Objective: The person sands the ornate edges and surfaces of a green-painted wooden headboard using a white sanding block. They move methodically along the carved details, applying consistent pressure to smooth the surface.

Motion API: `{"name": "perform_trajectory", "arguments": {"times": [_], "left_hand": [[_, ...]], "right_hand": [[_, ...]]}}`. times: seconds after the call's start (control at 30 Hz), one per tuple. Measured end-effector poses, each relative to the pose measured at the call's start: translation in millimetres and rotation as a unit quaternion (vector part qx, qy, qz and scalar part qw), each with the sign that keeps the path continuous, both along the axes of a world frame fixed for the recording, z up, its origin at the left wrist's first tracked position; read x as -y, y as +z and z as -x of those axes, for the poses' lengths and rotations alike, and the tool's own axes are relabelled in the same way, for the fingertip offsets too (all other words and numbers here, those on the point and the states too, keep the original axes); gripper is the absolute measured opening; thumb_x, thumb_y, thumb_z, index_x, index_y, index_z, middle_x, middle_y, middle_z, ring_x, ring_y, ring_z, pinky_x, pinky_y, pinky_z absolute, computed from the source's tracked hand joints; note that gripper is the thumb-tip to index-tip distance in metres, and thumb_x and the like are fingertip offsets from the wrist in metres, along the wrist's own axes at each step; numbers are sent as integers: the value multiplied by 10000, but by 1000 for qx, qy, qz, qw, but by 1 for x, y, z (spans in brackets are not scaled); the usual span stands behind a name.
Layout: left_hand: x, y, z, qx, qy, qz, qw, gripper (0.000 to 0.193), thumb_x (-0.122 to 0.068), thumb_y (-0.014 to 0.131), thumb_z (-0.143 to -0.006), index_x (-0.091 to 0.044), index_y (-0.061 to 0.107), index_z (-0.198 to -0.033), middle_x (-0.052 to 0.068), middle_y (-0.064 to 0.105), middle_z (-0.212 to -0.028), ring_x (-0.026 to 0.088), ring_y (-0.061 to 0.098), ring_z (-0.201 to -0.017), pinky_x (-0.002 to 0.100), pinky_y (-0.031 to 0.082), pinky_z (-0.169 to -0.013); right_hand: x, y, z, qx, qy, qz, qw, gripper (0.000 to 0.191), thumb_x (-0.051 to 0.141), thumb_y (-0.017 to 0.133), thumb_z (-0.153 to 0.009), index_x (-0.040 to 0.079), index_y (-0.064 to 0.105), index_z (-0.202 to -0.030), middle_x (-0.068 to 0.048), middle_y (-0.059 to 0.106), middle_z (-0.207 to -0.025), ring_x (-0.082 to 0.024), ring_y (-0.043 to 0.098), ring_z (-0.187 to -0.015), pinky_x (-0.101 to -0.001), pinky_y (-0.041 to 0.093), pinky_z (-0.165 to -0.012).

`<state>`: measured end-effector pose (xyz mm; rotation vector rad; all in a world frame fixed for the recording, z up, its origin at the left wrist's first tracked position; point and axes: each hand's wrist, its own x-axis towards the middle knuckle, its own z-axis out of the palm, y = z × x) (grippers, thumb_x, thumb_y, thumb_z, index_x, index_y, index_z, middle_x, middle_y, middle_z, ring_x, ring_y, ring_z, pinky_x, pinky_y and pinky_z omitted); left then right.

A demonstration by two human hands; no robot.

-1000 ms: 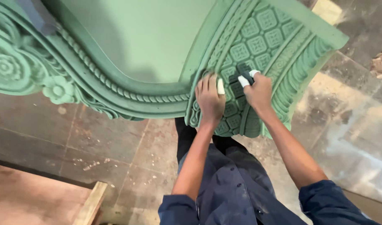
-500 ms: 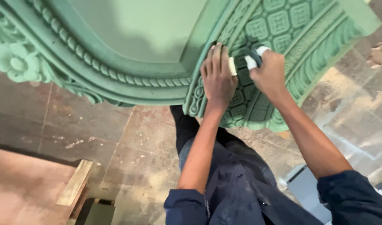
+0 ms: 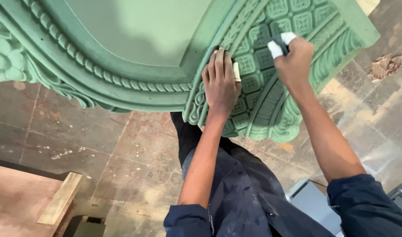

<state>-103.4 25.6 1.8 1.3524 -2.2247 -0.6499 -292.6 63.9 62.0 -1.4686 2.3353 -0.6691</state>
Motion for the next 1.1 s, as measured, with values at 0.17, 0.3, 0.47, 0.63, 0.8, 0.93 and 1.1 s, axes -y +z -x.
{"name": "perform_trajectory", "arguments": {"times": [0.17, 0.3, 0.47, 0.63, 0.8, 0.93, 1.1], "left_hand": [[-1, 2, 2, 10, -1, 0, 1000, 401, -161, 651, -1010, -23, 579, -1380, 97, 521, -1486, 260, 494, -1419, 425, 411, -1134], [-3, 4, 1, 13, -6, -7, 1000, 429, -162, 656, -980, -15, 577, -1375, 114, 520, -1481, 270, 487, -1420, 433, 404, -1139], [-2, 4, 2, 23, -11, -9, 1000, 460, -148, 648, -949, -20, 576, -1385, 116, 523, -1484, 264, 484, -1428, 430, 405, -1149], [-2, 4, 4, 8, -8, -11, 1000, 417, -171, 641, -1005, -14, 564, -1384, 118, 516, -1493, 276, 493, -1427, 441, 410, -1153], [-4, 4, 3, 9, -4, -7, 1000, 453, -126, 638, -971, -15, 555, -1401, 124, 506, -1503, 279, 480, -1433, 448, 409, -1151], [-2, 3, 1, 20, -36, -42, 998, 607, -116, 645, -826, -12, 536, -1414, 136, 485, -1523, 297, 448, -1456, 463, 400, -1164], [4, -1, 3, -1, -35, -35, 999, 620, -146, 633, -812, 16, 525, -1401, 165, 478, -1509, 335, 446, -1436, 495, 388, -1135]], "right_hand": [[14, -8, 19, -43, 35, 15, 998, 83, 29, 750, -934, 6, 750, -1013, -187, 688, -900, -391, 647, -811, -452, 483, -700], [13, -14, 20, -128, 60, -20, 990, 62, 37, 755, -897, -1, 708, -914, -184, 692, -940, -410, 643, -831, -488, 493, -708], [10, -12, 18, -152, 83, -53, 984, 143, 79, 786, -949, 0, 671, -917, -182, 663, -901, -418, 640, -812, -502, 480, -683], [6, -12, 15, -112, 86, -34, 989, 88, 28, 732, -918, -27, 664, -931, -203, 660, -926, -417, 640, -803, -483, 493, -690], [4, -23, 16, -114, 76, -13, 990, 153, 49, 740, -954, -33, 617, -914, -222, 639, -897, -457, 622, -819, -505, 489, -702], [6, -36, 19, -136, 115, 4, 984, 165, 61, 725, -955, -30, 588, -955, -245, 605, -903, -484, 593, -850, -544, 459, -724], [11, -50, 19, -133, 80, 17, 988, 193, 84, 727, -961, -23, 571, -925, -240, 585, -863, -484, 585, -838, -552, 444, -719]]}}
